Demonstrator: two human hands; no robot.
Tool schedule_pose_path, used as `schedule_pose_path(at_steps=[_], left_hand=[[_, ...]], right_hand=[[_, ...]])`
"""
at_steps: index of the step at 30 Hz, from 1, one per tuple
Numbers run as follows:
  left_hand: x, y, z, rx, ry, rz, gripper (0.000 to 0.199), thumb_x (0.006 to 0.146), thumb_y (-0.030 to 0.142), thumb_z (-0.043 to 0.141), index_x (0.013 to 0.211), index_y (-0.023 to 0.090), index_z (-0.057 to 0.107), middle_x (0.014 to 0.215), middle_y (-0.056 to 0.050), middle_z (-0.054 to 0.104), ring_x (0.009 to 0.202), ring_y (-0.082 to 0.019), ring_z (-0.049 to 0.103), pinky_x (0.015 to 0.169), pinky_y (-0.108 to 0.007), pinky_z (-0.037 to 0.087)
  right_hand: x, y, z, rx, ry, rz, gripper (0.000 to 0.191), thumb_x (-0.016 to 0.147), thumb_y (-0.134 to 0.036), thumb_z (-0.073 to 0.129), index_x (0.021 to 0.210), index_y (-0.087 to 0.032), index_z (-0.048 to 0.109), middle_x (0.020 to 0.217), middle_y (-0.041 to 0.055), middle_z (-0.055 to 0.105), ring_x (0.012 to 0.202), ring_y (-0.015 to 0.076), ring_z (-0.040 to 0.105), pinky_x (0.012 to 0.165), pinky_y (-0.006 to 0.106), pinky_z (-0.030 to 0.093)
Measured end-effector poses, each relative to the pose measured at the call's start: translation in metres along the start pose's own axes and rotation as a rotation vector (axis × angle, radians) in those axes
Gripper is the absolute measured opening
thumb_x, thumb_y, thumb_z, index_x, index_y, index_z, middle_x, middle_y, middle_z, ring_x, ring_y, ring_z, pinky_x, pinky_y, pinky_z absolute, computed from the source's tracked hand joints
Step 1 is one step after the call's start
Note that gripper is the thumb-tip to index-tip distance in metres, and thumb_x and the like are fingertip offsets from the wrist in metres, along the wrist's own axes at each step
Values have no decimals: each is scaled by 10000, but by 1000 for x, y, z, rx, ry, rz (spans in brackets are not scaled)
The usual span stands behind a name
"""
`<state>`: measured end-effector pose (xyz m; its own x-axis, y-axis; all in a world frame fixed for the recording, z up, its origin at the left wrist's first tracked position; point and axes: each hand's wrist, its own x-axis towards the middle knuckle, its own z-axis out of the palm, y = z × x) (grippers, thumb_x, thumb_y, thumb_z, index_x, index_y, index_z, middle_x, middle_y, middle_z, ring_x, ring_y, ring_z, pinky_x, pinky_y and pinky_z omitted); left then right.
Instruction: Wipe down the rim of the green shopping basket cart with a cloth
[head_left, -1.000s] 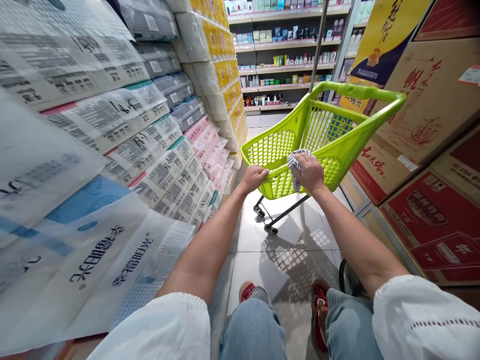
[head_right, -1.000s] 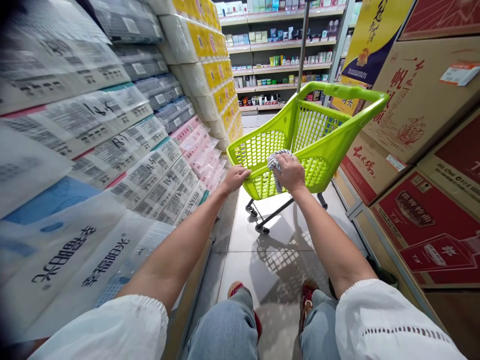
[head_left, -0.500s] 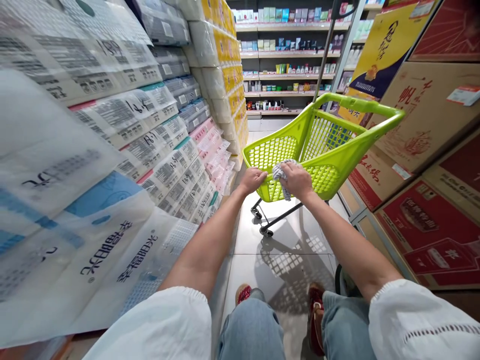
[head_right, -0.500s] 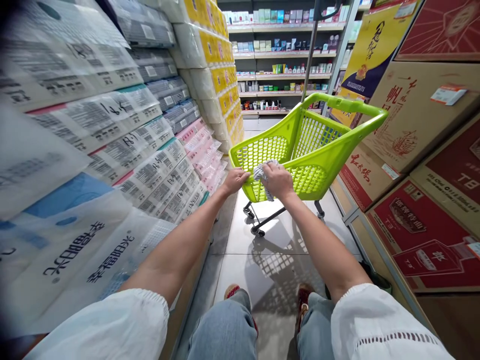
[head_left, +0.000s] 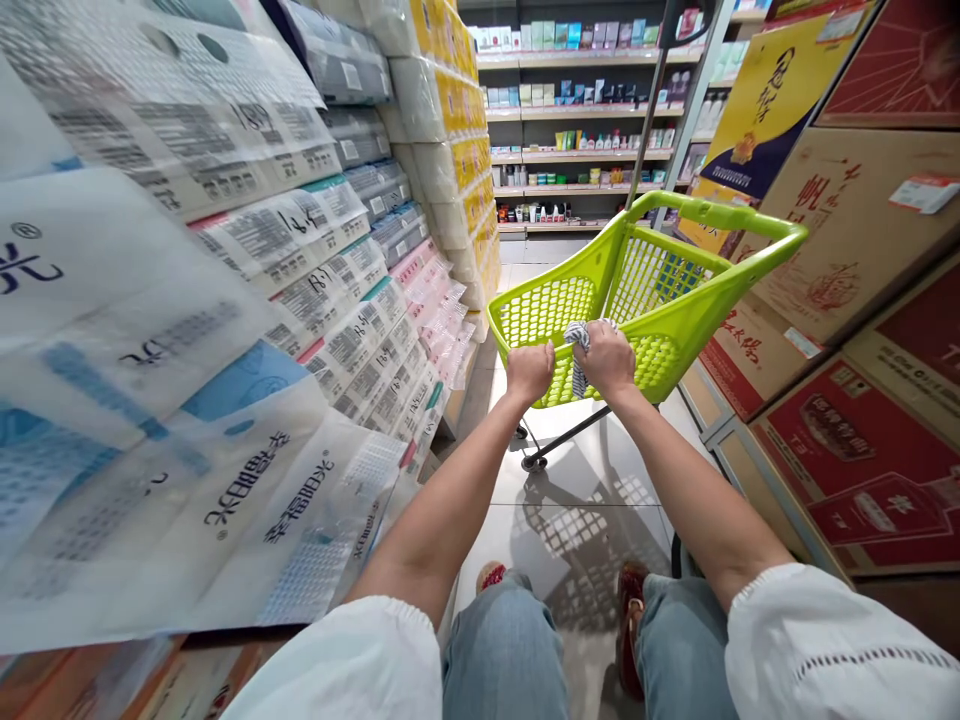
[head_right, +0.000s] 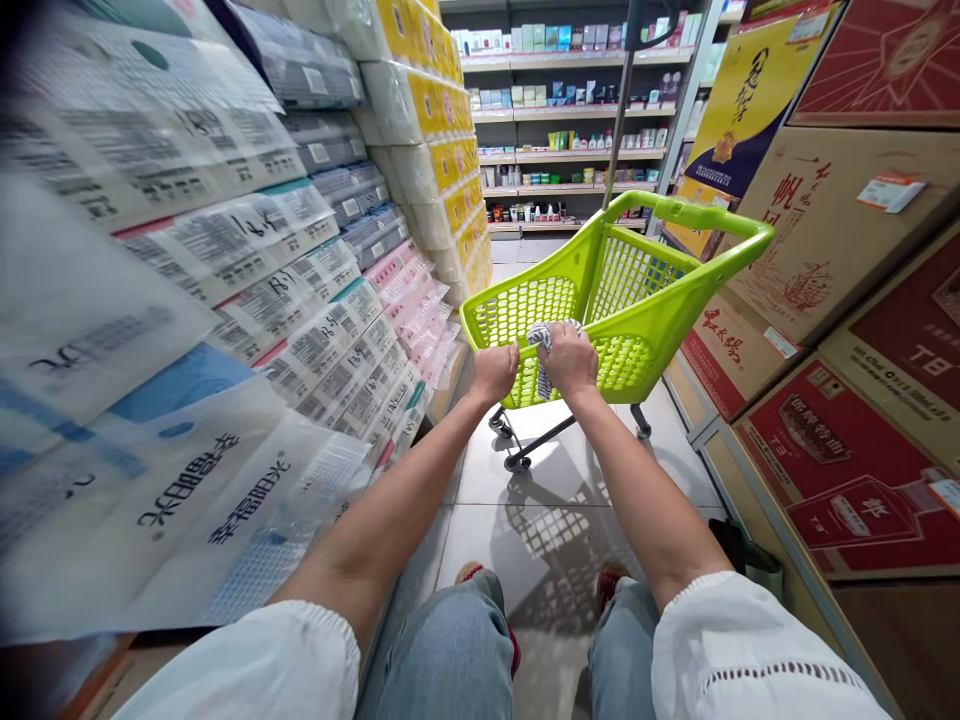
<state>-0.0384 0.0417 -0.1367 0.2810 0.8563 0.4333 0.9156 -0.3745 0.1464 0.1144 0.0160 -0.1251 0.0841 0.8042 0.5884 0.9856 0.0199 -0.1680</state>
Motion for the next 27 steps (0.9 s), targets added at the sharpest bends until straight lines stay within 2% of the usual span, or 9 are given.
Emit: schedule_pose_path(at_steps=[4,8,11,13,15,18,22,24,27], left_hand=[[0,-16,4,-77,12,93,617,984,442,133,747,173,635,772,-76,682,728,-178,605,675,-293,350],[7,-36,3,-100,-13,132,588,983,425,155,751,178,635,753,-72,675,707,-176,599,645,-285,342],[10,-46,3,-83,-30,166,437,954,367,298,782,167,646,823,-94,686,769,-198,611,668,-292,362],[12,-52,4,-79,-34,211,314,909,322,398,816,161,652,891,-106,691,826,-211,612,701,-295,377],[13,-56,5,-110,-38,247,314,914,311,386,834,165,652,900,-96,692,825,-200,609,711,-290,384],[15,-60,4,-187,-49,245,498,975,378,227,793,170,641,812,-69,685,744,-165,594,678,-271,380],[16,-58,2,-227,-54,233,621,976,475,142,752,166,632,744,-65,669,694,-154,582,646,-263,365],[16,-56,2,-228,-57,241,618,972,485,149,772,168,640,759,-70,674,712,-165,590,640,-269,360],[18,-55,3,-241,-78,275,574,972,469,179,839,174,652,832,-76,688,769,-177,601,656,-271,366]], right_hand=[[-2,-8,-6,3,-34,31,322,882,-407,460,1094,-186,560,1099,99,589,899,240,510,725,316,375],[-4,-31,-5,8,-58,62,355,888,-417,442,1126,-179,558,1110,115,583,911,251,511,725,328,396],[-11,-54,4,38,-66,-42,416,905,-418,406,1242,-197,507,1209,121,554,971,261,495,744,339,417],[-16,-61,12,45,-58,-116,466,911,-418,394,1321,-203,452,1298,125,507,1032,271,473,771,350,428],[-20,-55,20,27,-59,-180,493,909,-409,403,1358,-208,424,1356,129,463,1075,283,456,801,368,429],[-23,-26,27,-10,-43,-252,465,893,-374,447,1338,-240,460,1383,122,432,1084,294,458,830,397,418],[-27,9,29,-14,100,-139,489,872,-383,490,1324,-195,481,1342,150,446,1090,309,454,859,418,400],[-30,9,29,-6,128,-178,497,881,-400,474,1329,-185,478,1313,150,472,1085,304,456,869,412,390],[-31,-3,36,-9,85,-391,456,905,-397,432,1320,-215,489,1306,122,501,1051,279,472,863,394,376]])
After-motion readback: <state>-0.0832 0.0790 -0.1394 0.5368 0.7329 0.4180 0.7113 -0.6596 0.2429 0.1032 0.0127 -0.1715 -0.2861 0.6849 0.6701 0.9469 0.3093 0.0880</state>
